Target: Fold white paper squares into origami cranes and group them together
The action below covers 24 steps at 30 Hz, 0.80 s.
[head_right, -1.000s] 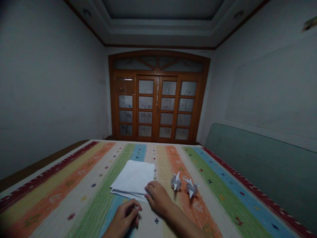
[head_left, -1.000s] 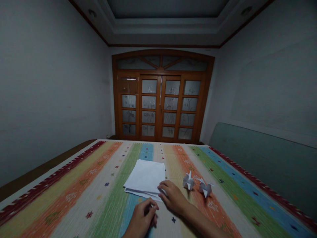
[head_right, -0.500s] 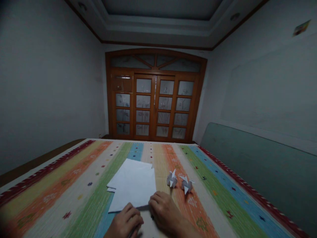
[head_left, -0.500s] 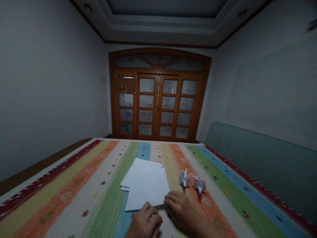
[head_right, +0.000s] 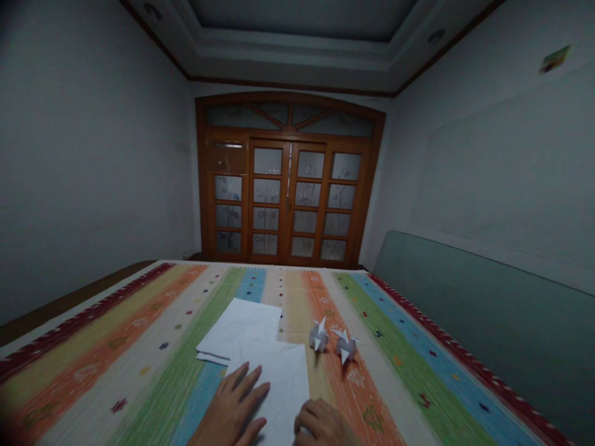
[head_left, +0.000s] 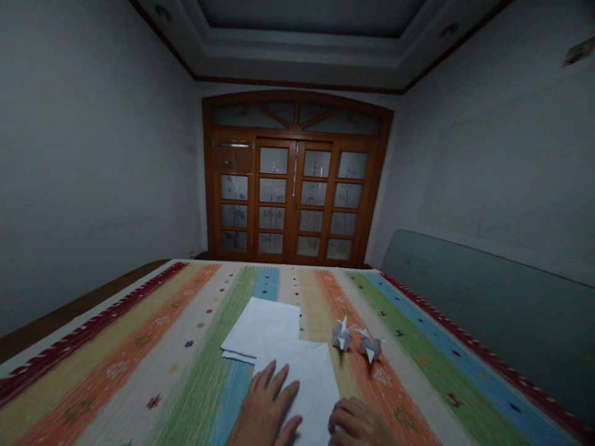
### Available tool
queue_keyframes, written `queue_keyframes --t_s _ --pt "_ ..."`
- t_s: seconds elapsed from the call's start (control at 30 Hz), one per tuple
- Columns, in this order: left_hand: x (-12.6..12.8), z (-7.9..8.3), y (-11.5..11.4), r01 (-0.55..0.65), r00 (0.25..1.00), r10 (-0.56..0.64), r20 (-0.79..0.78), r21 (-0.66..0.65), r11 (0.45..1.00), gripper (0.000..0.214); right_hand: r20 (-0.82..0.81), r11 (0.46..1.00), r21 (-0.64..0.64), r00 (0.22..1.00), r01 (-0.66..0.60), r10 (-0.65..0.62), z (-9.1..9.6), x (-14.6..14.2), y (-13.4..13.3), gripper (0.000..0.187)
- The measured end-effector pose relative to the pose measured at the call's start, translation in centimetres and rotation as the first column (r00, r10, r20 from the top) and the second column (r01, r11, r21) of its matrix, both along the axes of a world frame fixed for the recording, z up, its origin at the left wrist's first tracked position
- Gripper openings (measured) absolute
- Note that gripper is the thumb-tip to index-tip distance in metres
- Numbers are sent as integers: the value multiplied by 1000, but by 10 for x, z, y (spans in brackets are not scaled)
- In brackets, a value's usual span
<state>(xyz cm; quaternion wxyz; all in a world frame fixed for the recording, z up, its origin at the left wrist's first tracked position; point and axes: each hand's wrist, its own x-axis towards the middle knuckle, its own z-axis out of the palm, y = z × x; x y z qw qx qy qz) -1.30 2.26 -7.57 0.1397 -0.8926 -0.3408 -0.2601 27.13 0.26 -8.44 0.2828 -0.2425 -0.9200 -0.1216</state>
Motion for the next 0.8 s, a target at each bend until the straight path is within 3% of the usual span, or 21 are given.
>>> queue_keyframes --t_s 0.13,0.2,0.27,0.43,0.6,0.8 --pt "1 -10 3 -48 995 37 -91 -121 992 68 1 976 -147 987 161 -162 9 -16 -1 6" --pt "2 -12 4 -68 993 48 -112 -184 981 70 40 933 -244 964 265 -263 9 -30 2 30" --pt "3 -13 5 -99 990 70 -124 -245 965 70 78 907 -303 956 293 -283 5 -44 7 50" --pt "4 -17 9 -168 983 130 -131 -353 921 72 103 866 -388 948 316 -300 -8 -69 27 65" --pt "0 -15 13 -155 985 123 -122 -311 938 69 143 822 -437 930 366 -339 -5 -76 41 57" --pt "-2 2 17 -66 998 62 -29 -190 980 41 143 763 -520 920 384 -365 12 -72 45 60"
